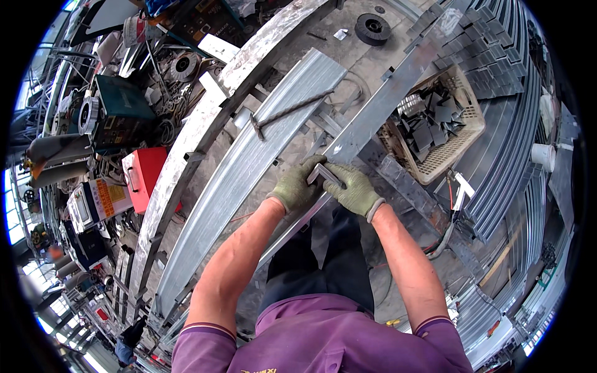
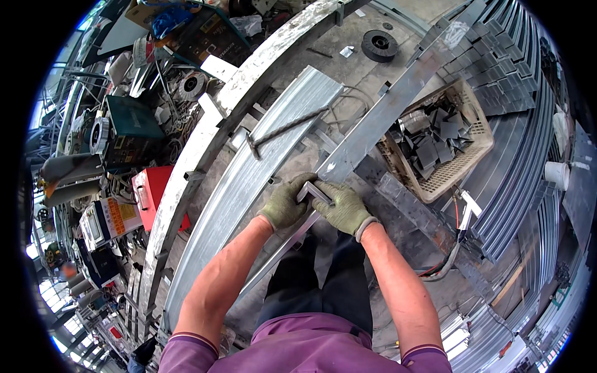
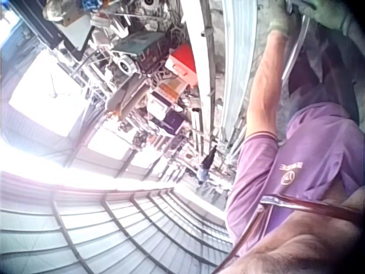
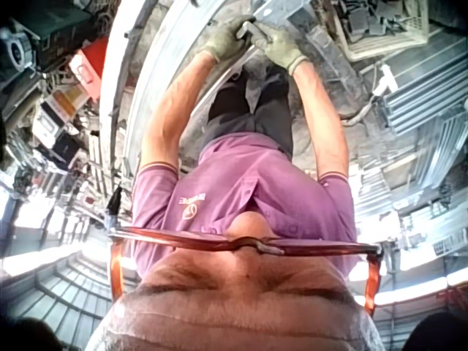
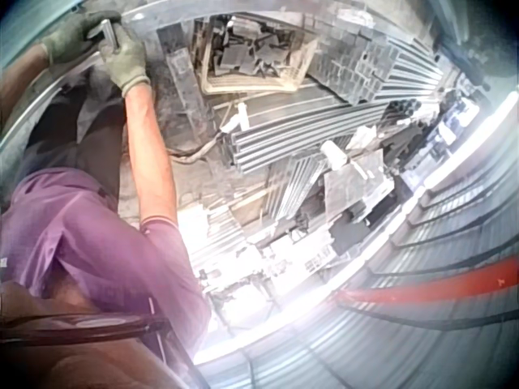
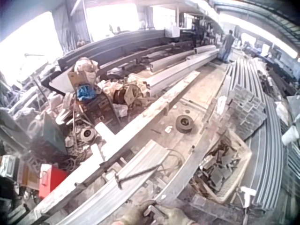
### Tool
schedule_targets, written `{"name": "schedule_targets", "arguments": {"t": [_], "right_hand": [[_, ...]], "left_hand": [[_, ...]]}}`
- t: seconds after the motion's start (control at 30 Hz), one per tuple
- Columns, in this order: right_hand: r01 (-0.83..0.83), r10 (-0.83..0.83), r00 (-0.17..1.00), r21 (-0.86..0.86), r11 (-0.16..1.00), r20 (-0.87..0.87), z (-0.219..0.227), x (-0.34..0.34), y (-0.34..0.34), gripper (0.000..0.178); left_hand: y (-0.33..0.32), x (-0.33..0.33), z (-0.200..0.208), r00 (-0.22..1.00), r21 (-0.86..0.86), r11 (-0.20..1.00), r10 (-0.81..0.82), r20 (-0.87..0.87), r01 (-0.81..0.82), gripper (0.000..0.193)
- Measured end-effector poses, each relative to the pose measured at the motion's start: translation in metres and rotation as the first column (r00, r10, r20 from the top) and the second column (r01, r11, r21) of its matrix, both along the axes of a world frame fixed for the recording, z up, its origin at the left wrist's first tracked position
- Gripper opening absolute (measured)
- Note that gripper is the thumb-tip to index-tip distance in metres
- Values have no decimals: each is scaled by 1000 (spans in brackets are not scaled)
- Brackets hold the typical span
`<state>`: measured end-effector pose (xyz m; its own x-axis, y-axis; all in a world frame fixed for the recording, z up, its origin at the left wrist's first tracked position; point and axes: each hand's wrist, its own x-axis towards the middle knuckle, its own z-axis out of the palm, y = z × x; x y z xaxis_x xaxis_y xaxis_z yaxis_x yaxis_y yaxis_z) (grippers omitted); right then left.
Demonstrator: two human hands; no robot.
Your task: The person aligns and welds metal frame components using a handheld welding torch. They position rectangular metal pieces on a workbench, weld joints, and reposition the assembly to complete additional welds.
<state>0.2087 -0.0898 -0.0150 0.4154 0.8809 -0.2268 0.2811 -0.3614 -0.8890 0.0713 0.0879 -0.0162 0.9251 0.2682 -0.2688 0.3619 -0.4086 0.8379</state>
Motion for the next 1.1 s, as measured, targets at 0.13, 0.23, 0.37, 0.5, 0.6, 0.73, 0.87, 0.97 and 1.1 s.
{"name": "schedule_targets", "arguments": {"t": [0.13, 0.23, 0.37, 0.5, 0.6, 0.73, 0.87, 0.97, 1.1], "right_hand": [[58, -59, 998, 68, 996, 9, 1, -12, -11, 55], [89, -91, 996, 102, 991, 20, -9, -19, -24, 59], [68, -63, 997, 141, 988, -44, -8, -15, -24, 62], [175, -161, 973, 75, 982, -166, -6, -24, -30, 62], [228, -216, 960, 48, 973, -178, -4, -30, -28, 60], [280, -272, 942, 14, 960, -197, 9, -35, -13, 56], [395, -379, 910, 72, 916, -170, -10, -49, -7, 50], [389, -371, 907, 61, 919, -200, -2, -47, -4, 47], [297, -309, 941, -96, 950, -137, 19, -36, 4, 46]], "left_hand": [[2, 4, 7, 999, -60, 998, -6, -48, 4, 51], [1, 2, -3, 1000, -1, 1000, -1, 13, 1, 49], [1, 2, -4, 999, -37, 999, 4, -41, -5, 48], [2, 5, 4, 999, -27, 1000, 2, -48, -3, 50], [3, 7, 4, 998, -48, 999, -14, -69, 11, 52], [5, 4, 0, 1000, -27, 1000, -10, -3, 9, 49], [1, 6, 0, 1000, -24, 1000, -3, -12, 2, 48], [3, 6, 0, 999, -41, 999, -7, -37, 6, 51], [8, 2, -14, 996, 28, 998, -54, -69, 56, 56]]}}
